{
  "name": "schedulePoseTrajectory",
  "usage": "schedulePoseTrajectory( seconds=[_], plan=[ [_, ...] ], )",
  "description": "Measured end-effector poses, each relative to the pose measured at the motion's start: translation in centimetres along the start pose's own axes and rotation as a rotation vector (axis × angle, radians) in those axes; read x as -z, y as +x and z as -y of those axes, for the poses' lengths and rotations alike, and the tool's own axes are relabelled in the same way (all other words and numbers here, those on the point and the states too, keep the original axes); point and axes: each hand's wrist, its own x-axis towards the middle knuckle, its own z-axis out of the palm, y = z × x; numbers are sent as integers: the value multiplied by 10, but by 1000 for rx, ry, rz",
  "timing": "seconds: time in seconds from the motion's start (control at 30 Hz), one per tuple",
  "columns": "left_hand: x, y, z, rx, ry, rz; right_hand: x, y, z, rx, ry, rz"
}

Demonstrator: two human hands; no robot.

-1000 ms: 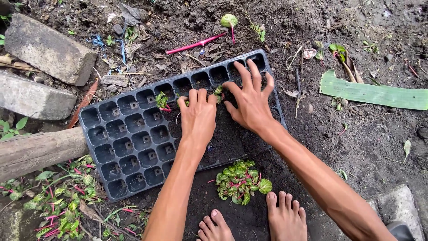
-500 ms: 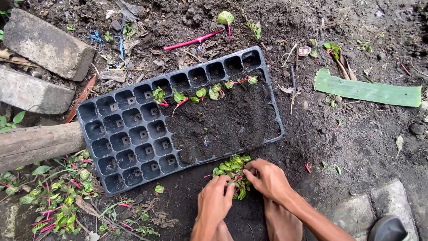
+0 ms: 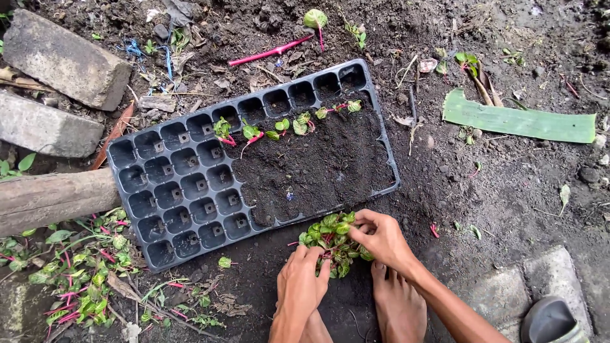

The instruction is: Planting small seedlings into a plastic seedling tray filled with soil.

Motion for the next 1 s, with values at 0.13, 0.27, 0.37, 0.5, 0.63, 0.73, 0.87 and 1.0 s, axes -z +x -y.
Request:
schedulePoseTrajectory(
  seconds=[0.13, 0.27, 0.37, 0.5, 0.63, 0.73, 0.87, 1.0],
  plan=[
    [-20, 5, -4, -42, 57, 37, 5, 6, -14, 37, 152, 31],
    [-33, 6, -2, -135, 73, -36, 7, 12, -15, 23, 115, 84],
    [-19, 1, -10, -6, 20, 1, 11, 9, -8, 11, 90, 144],
    [4, -1, -4, 161, -195, 128, 13, 13, -18, -45, 192, 278],
    [34, 6, -4, 288, -308, 331, 18, 15, -18, -3, 103, 291],
    [44, 9, -6, 314, -306, 293, 25, 14, -18, 67, -59, 209],
    [31, 12, -4, 242, -140, 289, 48, 1, 17, 204, -134, 42],
    [-7, 3, 6, 11, 11, 227, 79, 5, 49, 224, -116, -49]
  ],
)
